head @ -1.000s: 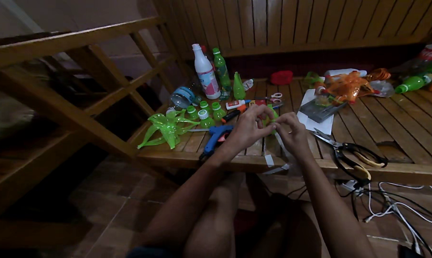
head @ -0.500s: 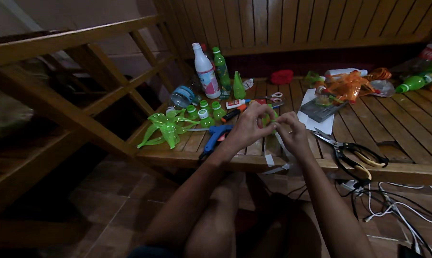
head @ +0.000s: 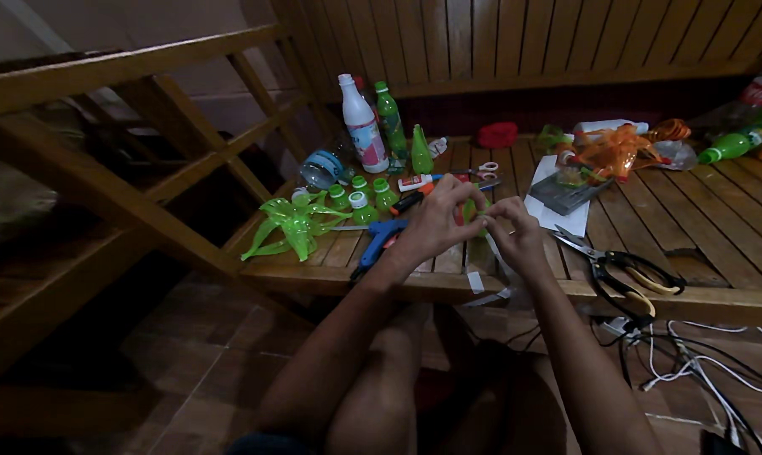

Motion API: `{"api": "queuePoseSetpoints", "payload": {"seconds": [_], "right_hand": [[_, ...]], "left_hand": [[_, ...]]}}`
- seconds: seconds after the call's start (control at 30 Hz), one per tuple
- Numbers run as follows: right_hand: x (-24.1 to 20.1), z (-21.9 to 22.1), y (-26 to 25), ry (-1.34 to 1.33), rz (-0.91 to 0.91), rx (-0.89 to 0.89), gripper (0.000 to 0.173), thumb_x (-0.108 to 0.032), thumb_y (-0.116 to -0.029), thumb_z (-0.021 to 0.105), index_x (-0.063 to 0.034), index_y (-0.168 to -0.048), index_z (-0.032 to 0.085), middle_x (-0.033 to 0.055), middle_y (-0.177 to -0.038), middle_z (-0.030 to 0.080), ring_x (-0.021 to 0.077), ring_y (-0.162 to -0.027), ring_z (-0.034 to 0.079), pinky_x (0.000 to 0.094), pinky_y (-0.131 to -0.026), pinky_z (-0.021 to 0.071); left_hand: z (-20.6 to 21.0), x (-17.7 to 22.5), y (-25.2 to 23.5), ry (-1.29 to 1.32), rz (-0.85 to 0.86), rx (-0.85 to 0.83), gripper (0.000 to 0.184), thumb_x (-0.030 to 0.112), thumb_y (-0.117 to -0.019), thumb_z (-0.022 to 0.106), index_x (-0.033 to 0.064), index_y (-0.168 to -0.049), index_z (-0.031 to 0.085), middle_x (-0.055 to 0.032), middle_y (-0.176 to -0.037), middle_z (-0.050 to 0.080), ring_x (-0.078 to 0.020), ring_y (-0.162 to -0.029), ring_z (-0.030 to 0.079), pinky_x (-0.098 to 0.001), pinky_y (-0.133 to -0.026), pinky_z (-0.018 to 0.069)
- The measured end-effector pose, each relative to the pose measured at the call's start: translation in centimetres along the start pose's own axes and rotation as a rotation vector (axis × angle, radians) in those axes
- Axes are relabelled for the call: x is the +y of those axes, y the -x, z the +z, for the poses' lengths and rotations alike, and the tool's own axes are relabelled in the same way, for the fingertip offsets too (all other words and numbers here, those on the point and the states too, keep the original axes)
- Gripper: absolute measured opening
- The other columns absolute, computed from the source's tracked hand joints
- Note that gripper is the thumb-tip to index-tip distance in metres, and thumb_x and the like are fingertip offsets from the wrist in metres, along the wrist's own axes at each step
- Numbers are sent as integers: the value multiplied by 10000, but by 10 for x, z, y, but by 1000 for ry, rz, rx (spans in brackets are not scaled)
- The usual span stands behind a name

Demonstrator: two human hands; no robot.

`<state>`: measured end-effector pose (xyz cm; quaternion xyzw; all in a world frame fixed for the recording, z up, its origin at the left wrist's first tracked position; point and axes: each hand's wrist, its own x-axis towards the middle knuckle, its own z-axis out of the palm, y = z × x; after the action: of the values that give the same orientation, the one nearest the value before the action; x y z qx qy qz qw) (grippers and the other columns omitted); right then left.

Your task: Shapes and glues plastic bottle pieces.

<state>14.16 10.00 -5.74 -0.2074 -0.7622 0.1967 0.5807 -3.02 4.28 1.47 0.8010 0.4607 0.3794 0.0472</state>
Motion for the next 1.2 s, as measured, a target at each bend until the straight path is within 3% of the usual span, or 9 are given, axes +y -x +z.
{"api": "queuePoseSetpoints", "payload": {"seconds": [0.13,0.2,0.27,0.43,0.53,0.6,0.67,0.9,1.2], "right_hand": [[0,-1,0,10,5,-12,103,-40,-925,667,34,-977,716,160,-1002,688,279,-990,630,471,-900,492],[-1,-1,0,2,3,-5,102,-58,-934,672,26,-974,714,146,-1000,690,262,-991,627,450,-902,492],[-3,-1,-1,-8,12,-3,102,-65,-938,675,24,-969,712,139,-1003,688,248,-987,621,439,-902,488],[-3,-2,-1,-15,29,9,105,-62,-935,677,27,-974,717,140,-1007,687,248,-994,623,444,-907,487],[-1,-1,-1,-7,10,18,112,-86,-938,689,9,-977,733,132,-1003,698,247,-976,630,445,-891,488],[-1,-1,-1,1,8,18,109,-93,-938,696,0,-979,734,126,-1002,701,248,-984,631,452,-898,485],[-2,-1,-1,2,18,21,106,-89,-936,703,1,-981,736,122,-1005,703,249,-999,629,455,-910,482],[-3,-1,-1,1,12,46,109,-78,-938,690,18,-979,721,134,-998,693,239,-992,634,429,-907,497],[-3,0,0,27,2,44,113,-63,-935,690,38,-980,713,159,-1006,691,249,-992,634,401,-904,506]], "left_hand": [[-10,-5,-13,-75,59,-101,274,220,-848,803,67,-1051,703,-175,-1142,568,-291,-1015,595,-472,-823,522],[-17,-4,-21,-78,54,-189,305,244,-814,824,85,-1043,701,-197,-1241,541,-391,-1185,523,-626,-911,436],[-24,0,-29,-75,23,-292,326,282,-814,835,106,-1045,688,-188,-1316,510,-402,-1273,467,-659,-968,392],[-44,6,-46,-38,37,-364,418,364,-859,792,71,-1141,694,-164,-1284,553,-324,-1214,524,-591,-960,438],[-54,17,-46,55,70,-164,313,248,-950,690,5,-1141,642,-119,-1134,623,-160,-1002,615,-340,-866,527],[-50,21,-36,177,70,0,160,177,-989,627,29,-1050,628,-1,-940,658,-15,-833,636,-192,-763,546],[-41,21,-22,243,46,53,144,159,-1011,610,22,-1042,645,16,-892,691,1,-797,655,-184,-744,556],[-14,3,1,171,-2,-10,404,66,-920,715,25,-1270,518,-64,-1142,683,-72,-880,650,-209,-718,527],[-4,-2,-3,226,1,-23,459,62,-892,697,23,-1304,499,-37,-1104,682,-72,-897,630,-224,-741,513]]}}
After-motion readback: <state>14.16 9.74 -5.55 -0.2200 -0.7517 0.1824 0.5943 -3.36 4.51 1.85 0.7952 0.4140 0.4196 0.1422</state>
